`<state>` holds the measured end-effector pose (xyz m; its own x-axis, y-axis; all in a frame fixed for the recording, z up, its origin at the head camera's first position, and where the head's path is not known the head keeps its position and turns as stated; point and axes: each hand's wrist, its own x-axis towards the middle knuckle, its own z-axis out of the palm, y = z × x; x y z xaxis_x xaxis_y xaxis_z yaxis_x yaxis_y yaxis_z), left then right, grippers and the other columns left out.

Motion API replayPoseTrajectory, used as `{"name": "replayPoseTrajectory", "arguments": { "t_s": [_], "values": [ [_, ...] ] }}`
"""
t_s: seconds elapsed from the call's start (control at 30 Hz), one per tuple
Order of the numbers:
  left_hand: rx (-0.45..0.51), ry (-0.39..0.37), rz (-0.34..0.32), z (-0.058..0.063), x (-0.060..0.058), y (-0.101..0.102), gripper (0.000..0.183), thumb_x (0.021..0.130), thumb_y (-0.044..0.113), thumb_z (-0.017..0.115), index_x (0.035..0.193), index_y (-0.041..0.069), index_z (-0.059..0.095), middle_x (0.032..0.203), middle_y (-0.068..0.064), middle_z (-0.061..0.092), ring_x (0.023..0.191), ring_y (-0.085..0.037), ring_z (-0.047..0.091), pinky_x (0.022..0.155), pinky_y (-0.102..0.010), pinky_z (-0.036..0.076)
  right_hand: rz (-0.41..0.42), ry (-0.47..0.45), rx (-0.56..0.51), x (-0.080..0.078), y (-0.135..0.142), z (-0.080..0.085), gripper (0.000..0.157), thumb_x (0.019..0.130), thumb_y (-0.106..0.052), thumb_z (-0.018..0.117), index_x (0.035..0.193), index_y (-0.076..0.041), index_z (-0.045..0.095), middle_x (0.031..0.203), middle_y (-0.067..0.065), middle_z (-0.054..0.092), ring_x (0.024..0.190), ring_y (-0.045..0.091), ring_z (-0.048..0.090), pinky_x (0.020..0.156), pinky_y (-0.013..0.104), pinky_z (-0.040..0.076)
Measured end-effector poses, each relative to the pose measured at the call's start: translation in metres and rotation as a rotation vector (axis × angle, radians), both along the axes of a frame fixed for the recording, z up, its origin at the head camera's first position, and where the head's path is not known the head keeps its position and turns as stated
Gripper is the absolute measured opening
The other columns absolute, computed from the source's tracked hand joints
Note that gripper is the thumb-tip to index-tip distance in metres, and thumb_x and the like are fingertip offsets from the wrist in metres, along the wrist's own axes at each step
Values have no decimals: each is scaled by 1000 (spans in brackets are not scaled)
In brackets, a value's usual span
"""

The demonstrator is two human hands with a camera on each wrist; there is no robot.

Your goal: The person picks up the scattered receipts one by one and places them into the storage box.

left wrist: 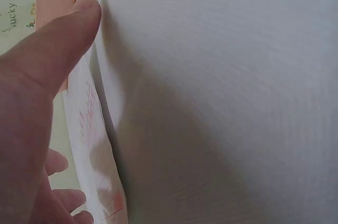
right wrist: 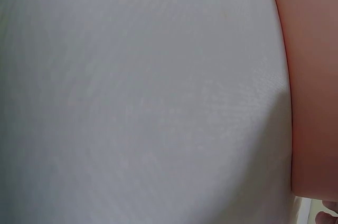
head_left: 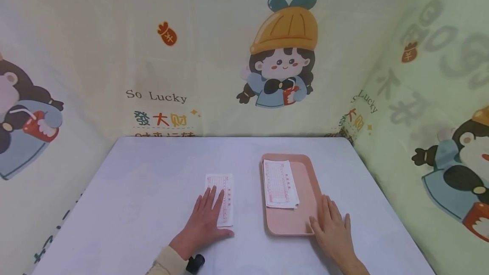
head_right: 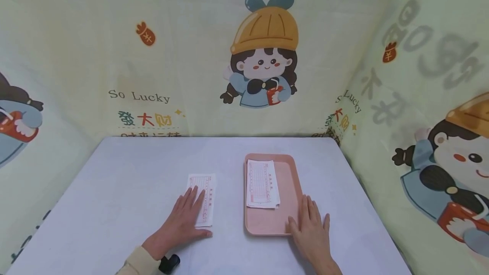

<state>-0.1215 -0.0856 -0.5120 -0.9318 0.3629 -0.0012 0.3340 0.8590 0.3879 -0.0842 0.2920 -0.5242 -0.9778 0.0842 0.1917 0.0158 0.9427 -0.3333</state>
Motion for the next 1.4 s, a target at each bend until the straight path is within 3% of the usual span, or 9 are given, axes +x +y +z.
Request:
{"name": "replayPoseTrajectory", "arguments": {
  "t_s": [0.17, 0.73, 1.03, 1.4],
  "values": [
    [-4, 19, -2, -3, 1, -1, 110, 75, 62, 75, 155, 2, 28, 163, -24, 20, 150, -44, 18, 121, -61, 20, -4, -17, 0, 0, 0, 0, 79, 98, -43, 53, 155, 2, 23, 156, 28, 30, 142, 48, 28, 108, 79, 13],
    [-71, -39, -30, -2, 5, -2, 87, 89, 59, 61, 154, 8, 34, 164, -21, 20, 152, -41, 18, 121, -62, 18, -2, -38, -9, 0, 1, -1, 79, 99, -43, 52, 155, 3, 21, 156, 30, 29, 143, 49, 27, 108, 79, 12],
    [-60, -63, -24, -1, 4, 0, 84, 90, 59, 60, 153, 9, 37, 163, -22, 21, 152, -40, 18, 121, -62, 17, 5, 9, -22, 1, 2, -2, 77, 98, -41, 54, 154, 2, 25, 153, 30, 34, 140, 49, 31, 107, 79, 15],
    [-42, 12, -72, -2, -1, 2, 81, 90, 54, 62, 149, 1, 41, 159, -22, 31, 150, -38, 26, 121, -53, 28, 13, 6, -32, -1, 3, -2, 77, 98, -40, 54, 155, 1, 23, 154, 30, 33, 141, 49, 30, 106, 79, 15]
  ]
}}
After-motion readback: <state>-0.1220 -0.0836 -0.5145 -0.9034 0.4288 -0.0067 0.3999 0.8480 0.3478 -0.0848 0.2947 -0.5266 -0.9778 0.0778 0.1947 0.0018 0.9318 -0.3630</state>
